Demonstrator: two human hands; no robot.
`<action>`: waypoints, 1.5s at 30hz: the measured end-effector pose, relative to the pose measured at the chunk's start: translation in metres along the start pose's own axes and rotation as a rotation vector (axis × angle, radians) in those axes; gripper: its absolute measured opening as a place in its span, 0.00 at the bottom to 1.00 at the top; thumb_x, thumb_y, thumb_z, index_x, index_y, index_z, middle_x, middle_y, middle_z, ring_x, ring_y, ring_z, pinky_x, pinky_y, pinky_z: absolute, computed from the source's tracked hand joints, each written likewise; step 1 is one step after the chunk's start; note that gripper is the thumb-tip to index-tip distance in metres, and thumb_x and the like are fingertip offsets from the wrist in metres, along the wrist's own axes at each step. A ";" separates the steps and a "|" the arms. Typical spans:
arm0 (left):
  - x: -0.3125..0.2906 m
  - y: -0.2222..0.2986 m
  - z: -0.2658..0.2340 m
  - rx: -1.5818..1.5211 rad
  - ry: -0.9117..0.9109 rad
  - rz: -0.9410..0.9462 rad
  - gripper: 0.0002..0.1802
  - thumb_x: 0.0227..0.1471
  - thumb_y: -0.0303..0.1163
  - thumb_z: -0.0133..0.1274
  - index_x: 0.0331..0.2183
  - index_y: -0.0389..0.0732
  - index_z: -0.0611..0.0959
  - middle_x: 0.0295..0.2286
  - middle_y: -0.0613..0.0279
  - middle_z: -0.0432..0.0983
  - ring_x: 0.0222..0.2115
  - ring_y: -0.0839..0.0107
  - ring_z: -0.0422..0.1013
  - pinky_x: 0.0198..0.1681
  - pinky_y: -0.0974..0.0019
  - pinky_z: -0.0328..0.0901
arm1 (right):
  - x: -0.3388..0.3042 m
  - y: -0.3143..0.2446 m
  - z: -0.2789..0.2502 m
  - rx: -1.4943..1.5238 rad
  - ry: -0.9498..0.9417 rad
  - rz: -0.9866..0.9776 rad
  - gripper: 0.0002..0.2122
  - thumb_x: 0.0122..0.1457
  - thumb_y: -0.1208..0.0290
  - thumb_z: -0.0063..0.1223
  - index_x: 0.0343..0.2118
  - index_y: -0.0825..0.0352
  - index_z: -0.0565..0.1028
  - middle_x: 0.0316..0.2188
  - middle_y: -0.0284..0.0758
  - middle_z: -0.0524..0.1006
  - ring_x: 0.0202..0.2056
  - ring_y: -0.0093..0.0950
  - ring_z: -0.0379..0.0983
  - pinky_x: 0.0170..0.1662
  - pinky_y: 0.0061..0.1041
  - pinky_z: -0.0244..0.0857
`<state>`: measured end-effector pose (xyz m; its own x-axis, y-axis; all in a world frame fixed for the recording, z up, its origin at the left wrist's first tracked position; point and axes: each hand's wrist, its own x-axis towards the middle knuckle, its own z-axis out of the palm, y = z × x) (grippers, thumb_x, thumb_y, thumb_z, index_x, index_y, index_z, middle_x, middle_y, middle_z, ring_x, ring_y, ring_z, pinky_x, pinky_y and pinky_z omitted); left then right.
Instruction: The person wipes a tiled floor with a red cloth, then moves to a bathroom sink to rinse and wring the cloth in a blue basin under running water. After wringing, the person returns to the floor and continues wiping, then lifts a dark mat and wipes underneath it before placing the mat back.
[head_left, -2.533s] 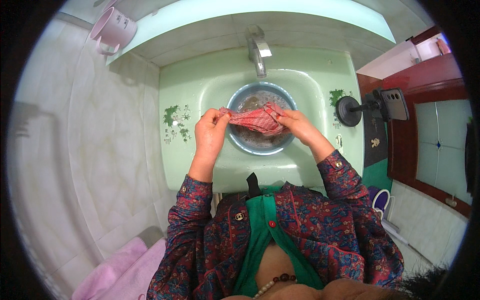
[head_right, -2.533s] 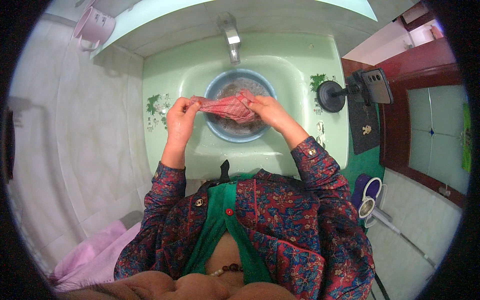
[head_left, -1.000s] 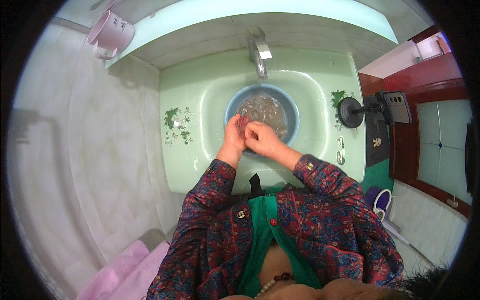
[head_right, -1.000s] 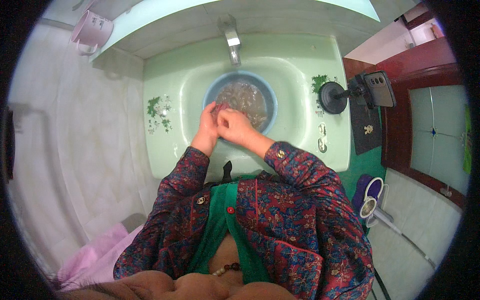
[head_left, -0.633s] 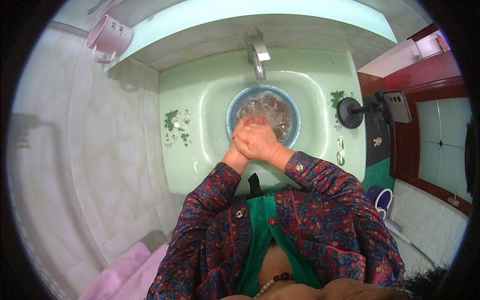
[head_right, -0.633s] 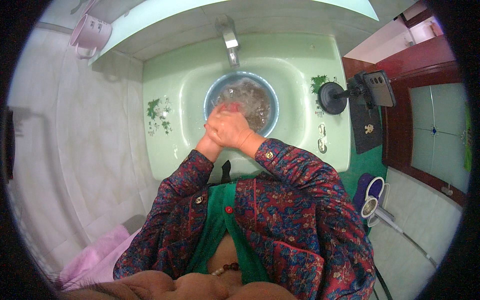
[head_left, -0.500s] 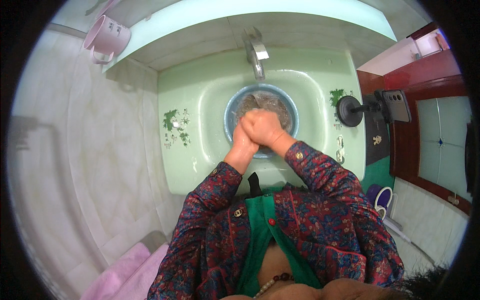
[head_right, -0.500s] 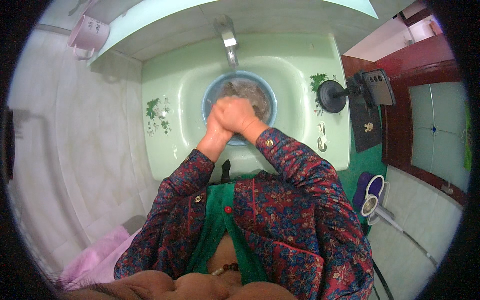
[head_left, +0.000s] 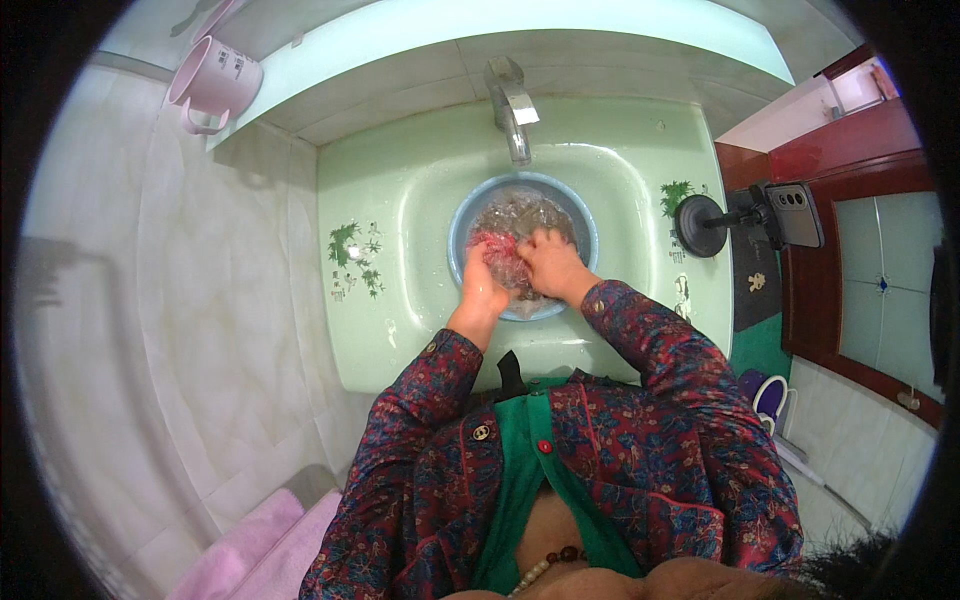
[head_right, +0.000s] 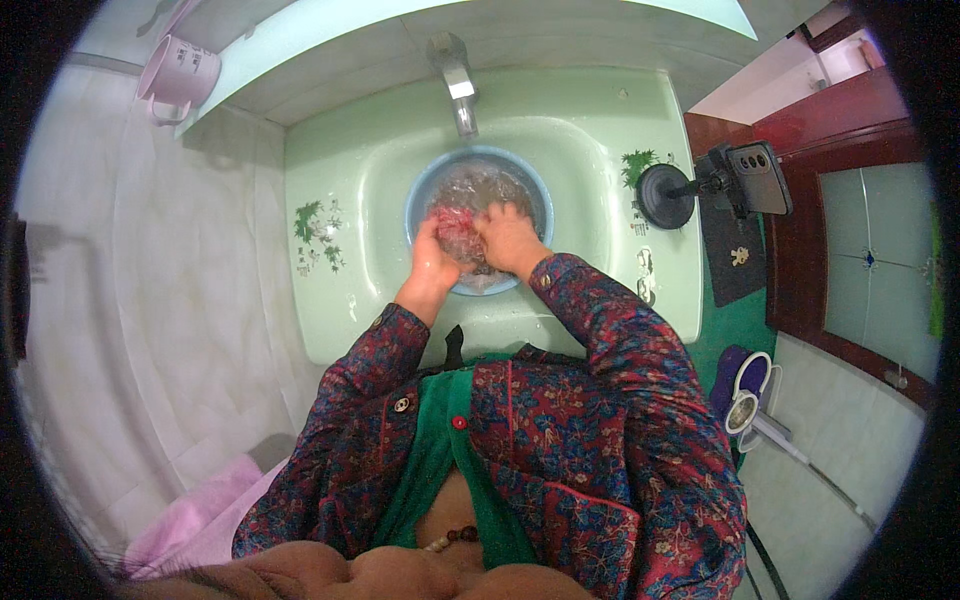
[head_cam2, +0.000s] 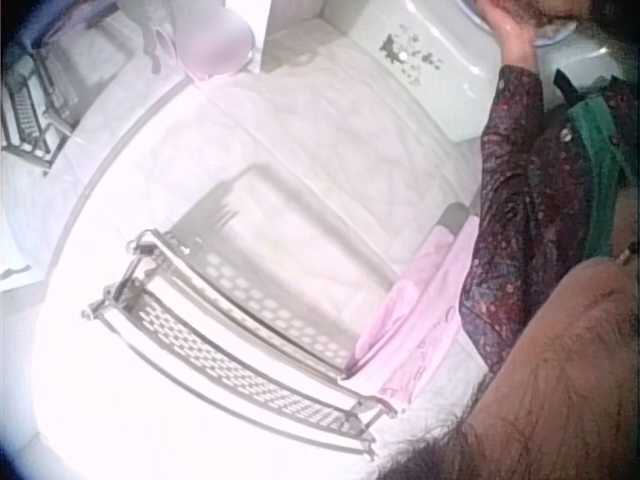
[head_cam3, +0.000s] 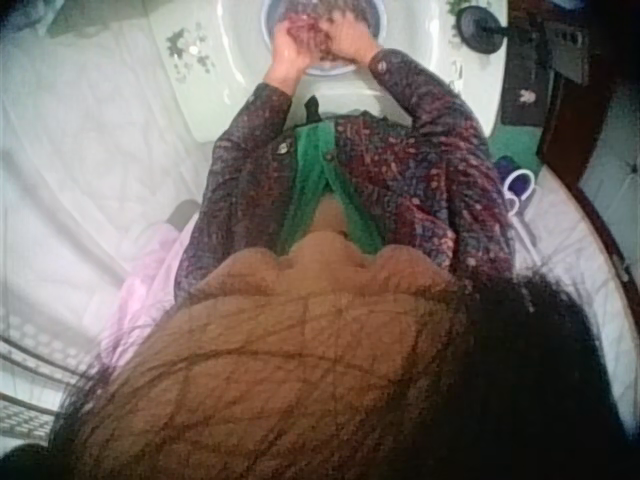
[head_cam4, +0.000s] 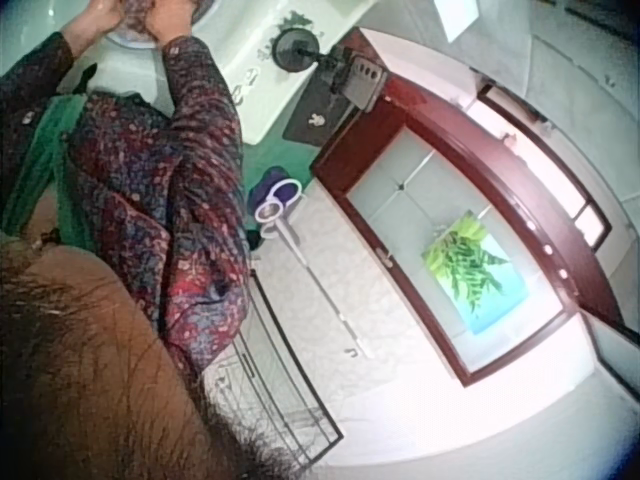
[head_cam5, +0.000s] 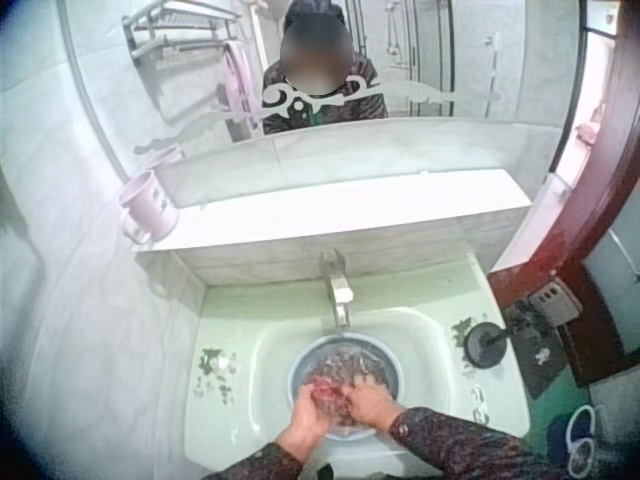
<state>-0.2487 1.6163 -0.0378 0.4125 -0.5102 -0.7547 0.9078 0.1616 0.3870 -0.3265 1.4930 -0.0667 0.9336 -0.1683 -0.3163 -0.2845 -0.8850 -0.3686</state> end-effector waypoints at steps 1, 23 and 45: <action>0.003 -0.003 -0.002 0.017 0.027 -0.050 0.28 0.54 0.52 0.40 0.53 0.49 0.67 0.56 0.59 0.59 0.58 0.52 0.52 0.54 0.26 0.41 | 0.004 0.001 -0.001 0.108 0.028 0.055 0.18 0.53 0.65 0.48 0.49 0.59 0.72 0.53 0.45 0.64 0.52 0.49 0.60 0.48 0.48 0.62; 0.024 0.006 -0.006 -0.337 -0.567 0.107 0.16 0.59 0.39 0.38 0.41 0.41 0.74 0.39 0.56 0.73 0.41 0.61 0.70 0.47 0.57 0.65 | -0.017 -0.070 -0.079 0.476 0.506 -0.299 0.10 0.53 0.61 0.47 0.26 0.63 0.73 0.28 0.39 0.75 0.33 0.41 0.73 0.33 0.40 0.68; 0.016 0.011 -0.005 0.033 0.044 -0.125 0.21 0.52 0.48 0.42 0.43 0.46 0.74 0.52 0.54 0.63 0.55 0.41 0.54 0.51 0.20 0.39 | 0.023 -0.014 -0.034 0.362 0.086 -0.100 0.10 0.46 0.62 0.50 0.27 0.62 0.77 0.33 0.44 0.76 0.39 0.46 0.70 0.45 0.43 0.61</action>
<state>-0.2319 1.6143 -0.0483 0.2995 -0.4870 -0.8205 0.9498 0.0710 0.3046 -0.2938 1.4868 -0.0385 0.9712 -0.1379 -0.1945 -0.2351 -0.6906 -0.6839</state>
